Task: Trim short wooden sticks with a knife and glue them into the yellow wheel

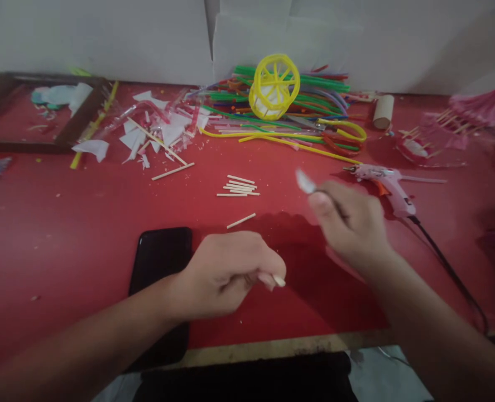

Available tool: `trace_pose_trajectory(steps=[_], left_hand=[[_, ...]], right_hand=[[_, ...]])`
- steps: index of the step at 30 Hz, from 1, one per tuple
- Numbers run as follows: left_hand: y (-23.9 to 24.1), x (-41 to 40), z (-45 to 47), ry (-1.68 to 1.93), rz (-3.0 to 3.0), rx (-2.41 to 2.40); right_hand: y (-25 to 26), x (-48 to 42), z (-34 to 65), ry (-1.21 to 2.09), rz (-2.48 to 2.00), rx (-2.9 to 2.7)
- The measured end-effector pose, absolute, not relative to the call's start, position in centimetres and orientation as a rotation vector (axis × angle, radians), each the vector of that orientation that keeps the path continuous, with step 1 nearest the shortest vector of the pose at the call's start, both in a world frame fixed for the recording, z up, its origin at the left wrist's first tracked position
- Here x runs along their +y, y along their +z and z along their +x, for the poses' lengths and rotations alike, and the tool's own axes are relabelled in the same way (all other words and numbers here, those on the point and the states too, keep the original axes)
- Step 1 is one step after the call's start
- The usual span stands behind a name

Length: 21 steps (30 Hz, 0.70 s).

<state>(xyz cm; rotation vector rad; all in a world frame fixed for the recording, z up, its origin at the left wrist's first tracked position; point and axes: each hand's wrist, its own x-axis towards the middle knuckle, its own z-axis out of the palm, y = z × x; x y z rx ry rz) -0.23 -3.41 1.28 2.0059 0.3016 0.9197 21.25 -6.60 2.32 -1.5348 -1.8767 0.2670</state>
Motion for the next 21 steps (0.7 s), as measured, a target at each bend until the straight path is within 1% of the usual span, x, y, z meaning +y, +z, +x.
trace_pose_trajectory(steps=[2, 4, 6, 12, 17, 21], left_hand=[[1.0, -3.4, -0.2, 0.913, 1.948, 0.434], [0.7, -3.2, -0.1, 0.923, 1.850, 0.548], [0.5, -3.1, 0.0, 0.944, 1.710, 0.547], [0.3, -3.0, 0.5, 0.951, 1.464, 0.580], [0.5, -2.8, 0.6, 0.905, 1.391, 0.597], [0.8, -2.5, 0.7, 0.832, 1.279, 0.644]], right_hand=[[2.4, -6.5, 21.6, 0.248, -1.539, -1.763], [2.4, -6.5, 21.4, 0.270, -1.510, -1.785], [2.0, -6.3, 21.0, 0.249, -1.540, -1.847], [-0.7, -4.9, 21.9, 0.009, -1.915, -1.860], [-1.9, -4.3, 23.0, -0.061, -2.012, -1.870], [-1.7, -4.4, 22.8, -0.110, -1.972, -1.958]])
